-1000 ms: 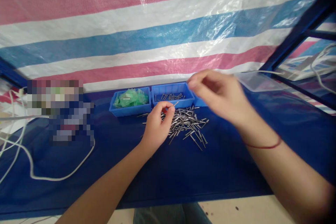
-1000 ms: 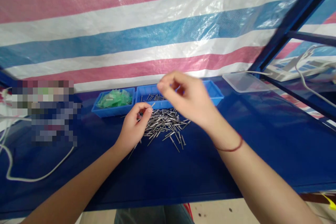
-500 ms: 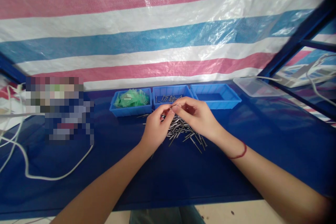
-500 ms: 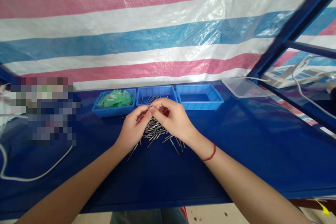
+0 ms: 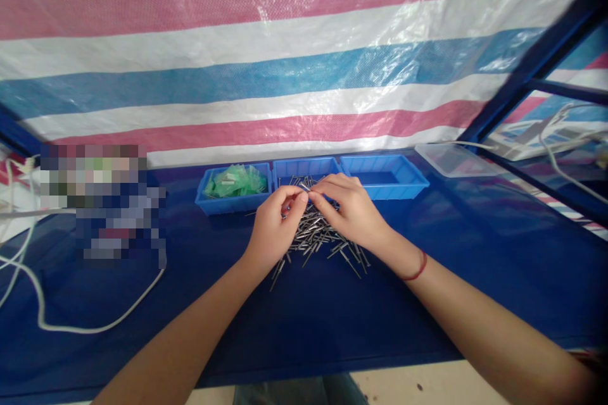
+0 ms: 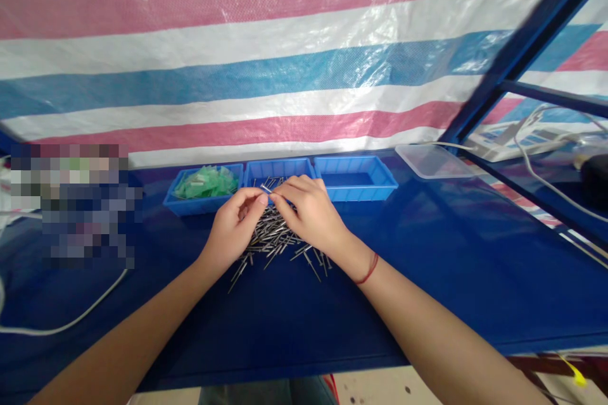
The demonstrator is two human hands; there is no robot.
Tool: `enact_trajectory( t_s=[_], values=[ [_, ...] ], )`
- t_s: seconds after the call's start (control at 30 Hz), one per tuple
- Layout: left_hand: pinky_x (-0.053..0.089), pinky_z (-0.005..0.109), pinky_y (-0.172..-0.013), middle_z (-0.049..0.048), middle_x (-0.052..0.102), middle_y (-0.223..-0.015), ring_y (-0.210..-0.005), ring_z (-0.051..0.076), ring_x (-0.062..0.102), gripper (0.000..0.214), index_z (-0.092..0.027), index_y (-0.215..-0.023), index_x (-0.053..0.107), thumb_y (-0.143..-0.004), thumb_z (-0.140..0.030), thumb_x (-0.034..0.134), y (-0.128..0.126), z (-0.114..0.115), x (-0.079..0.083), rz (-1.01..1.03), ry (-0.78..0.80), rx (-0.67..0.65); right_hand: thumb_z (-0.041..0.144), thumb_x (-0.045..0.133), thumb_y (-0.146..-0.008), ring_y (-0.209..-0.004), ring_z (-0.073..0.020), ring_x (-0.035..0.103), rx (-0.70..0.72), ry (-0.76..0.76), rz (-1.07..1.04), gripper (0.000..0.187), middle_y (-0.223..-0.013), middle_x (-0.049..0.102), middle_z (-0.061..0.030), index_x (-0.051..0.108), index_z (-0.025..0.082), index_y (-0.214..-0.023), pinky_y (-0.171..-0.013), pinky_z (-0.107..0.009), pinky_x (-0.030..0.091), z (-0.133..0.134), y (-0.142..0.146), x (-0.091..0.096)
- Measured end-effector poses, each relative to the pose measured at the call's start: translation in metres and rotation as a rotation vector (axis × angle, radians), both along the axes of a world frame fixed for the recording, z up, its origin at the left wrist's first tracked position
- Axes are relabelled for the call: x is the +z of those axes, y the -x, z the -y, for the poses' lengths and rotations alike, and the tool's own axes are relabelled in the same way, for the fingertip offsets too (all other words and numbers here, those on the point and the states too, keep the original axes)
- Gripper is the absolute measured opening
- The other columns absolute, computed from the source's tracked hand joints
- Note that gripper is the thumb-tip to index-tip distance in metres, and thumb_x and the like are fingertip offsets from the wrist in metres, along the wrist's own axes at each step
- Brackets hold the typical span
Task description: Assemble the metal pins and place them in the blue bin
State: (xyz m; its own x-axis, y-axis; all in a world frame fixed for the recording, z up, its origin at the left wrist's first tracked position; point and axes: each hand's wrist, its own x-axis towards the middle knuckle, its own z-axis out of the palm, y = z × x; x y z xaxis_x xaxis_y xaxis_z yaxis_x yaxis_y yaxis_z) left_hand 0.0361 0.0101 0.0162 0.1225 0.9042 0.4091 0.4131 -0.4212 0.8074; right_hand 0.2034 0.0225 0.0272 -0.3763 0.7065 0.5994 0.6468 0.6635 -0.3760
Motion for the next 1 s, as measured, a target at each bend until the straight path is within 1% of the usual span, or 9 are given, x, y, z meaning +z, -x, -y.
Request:
enact_trajectory(
  t_s=[0.13,0.2,0.27,0.37,0.47,0.57,0.73,0.87,1.0],
  values=[
    [0.045,0.022,-0.066,0.0010,0.067,-0.085,-0.073,0.013,0.060,0.019,-0.019,-0.096,0.061,-0.091,-0.033,0.049,-0.002,0.003,0.001,-0.060,0.017,-0.052,0.035,0.041,-0.097,-0.082,-0.0205,0.054,-0.242,-0.117,0.111,0.032,-0.085,0.067,-0.0058,0.067,0.020,-0.087,-0.073,-0.035,0.029,-0.015,-0.002,-0.006],
    [0.045,0.023,-0.067,0.0008,0.066,-0.082,-0.070,0.012,0.058,0.019,-0.019,-0.093,0.062,-0.092,-0.031,0.047,-0.003,0.005,0.002,-0.172,-0.021,-0.105,0.038,0.040,-0.096,-0.081,-0.0221,0.052,-0.338,-0.159,0.167,0.037,-0.079,0.066,-0.0069,0.067,0.019,-0.080,-0.069,-0.035,0.026,-0.020,-0.005,-0.006],
    [0.045,0.025,-0.072,0.0016,0.066,-0.080,-0.072,0.013,0.058,0.018,-0.019,-0.089,0.063,-0.092,-0.028,0.047,-0.004,0.008,0.002,-0.313,-0.095,-0.179,0.041,0.040,-0.096,-0.080,-0.0230,0.051,-0.373,-0.165,0.184,0.041,-0.075,0.065,-0.0075,0.066,0.019,-0.074,-0.067,-0.035,0.024,-0.021,-0.007,-0.005],
    [0.043,0.030,-0.081,0.0034,0.067,-0.088,-0.084,0.016,0.058,0.018,-0.019,-0.091,0.066,-0.092,-0.025,0.048,-0.008,0.013,0.000,-0.511,-0.211,-0.308,0.044,0.041,-0.095,-0.080,-0.0227,0.051,-0.332,-0.115,0.120,0.042,-0.076,0.065,-0.0070,0.067,0.019,-0.073,-0.067,-0.035,0.025,-0.016,-0.009,-0.003],
    [0.041,0.034,-0.085,0.0031,0.066,-0.100,-0.093,0.019,0.056,0.022,-0.024,-0.104,0.066,-0.093,-0.028,0.048,-0.014,0.021,-0.004,-0.653,-0.268,-0.372,0.045,0.043,-0.094,-0.077,-0.0213,0.052,-0.268,-0.047,0.034,0.040,-0.076,0.066,-0.0060,0.067,0.020,-0.074,-0.069,-0.035,0.028,-0.010,-0.010,-0.001],
    [0.039,0.037,-0.084,0.0030,0.065,-0.105,-0.096,0.021,0.054,0.026,-0.026,-0.111,0.065,-0.094,-0.030,0.045,-0.017,0.024,-0.006,-0.753,-0.290,-0.324,0.043,0.044,-0.094,-0.077,-0.0206,0.052,-0.220,-0.007,-0.021,0.037,-0.077,0.067,-0.0057,0.066,0.020,-0.074,-0.071,-0.035,0.031,-0.005,-0.010,0.000],
    [0.038,0.037,-0.079,0.0040,0.064,-0.103,-0.094,0.021,0.052,0.020,-0.022,-0.096,0.068,-0.092,-0.026,0.048,-0.013,0.020,-0.006,-0.854,-0.255,-0.235,0.037,0.048,-0.092,-0.081,-0.0209,0.053,-0.171,-0.001,-0.035,0.030,-0.079,0.067,-0.0045,0.065,0.020,-0.075,-0.076,-0.035,0.033,0.001,-0.007,0.002],
    [0.039,0.036,-0.081,0.0038,0.062,-0.103,-0.096,0.022,0.050,0.019,-0.023,-0.093,0.067,-0.092,-0.028,0.049,-0.013,0.017,-0.007,-0.846,-0.240,-0.247,0.031,0.049,-0.091,-0.080,-0.0199,0.053,-0.145,-0.003,-0.025,0.027,-0.078,0.067,-0.0041,0.064,0.020,-0.071,-0.076,-0.035,0.034,0.005,-0.004,0.004],
    [0.040,0.037,-0.086,0.0042,0.061,-0.106,-0.100,0.022,0.049,0.020,-0.021,-0.093,0.064,-0.094,-0.030,0.046,-0.013,0.015,-0.010,-0.763,-0.223,-0.188,0.031,0.049,-0.091,-0.080,-0.0194,0.055,-0.109,0.001,-0.058,0.027,-0.078,0.067,-0.0044,0.064,0.019,-0.072,-0.078,-0.035,0.036,0.006,-0.003,0.004]
  ],
)
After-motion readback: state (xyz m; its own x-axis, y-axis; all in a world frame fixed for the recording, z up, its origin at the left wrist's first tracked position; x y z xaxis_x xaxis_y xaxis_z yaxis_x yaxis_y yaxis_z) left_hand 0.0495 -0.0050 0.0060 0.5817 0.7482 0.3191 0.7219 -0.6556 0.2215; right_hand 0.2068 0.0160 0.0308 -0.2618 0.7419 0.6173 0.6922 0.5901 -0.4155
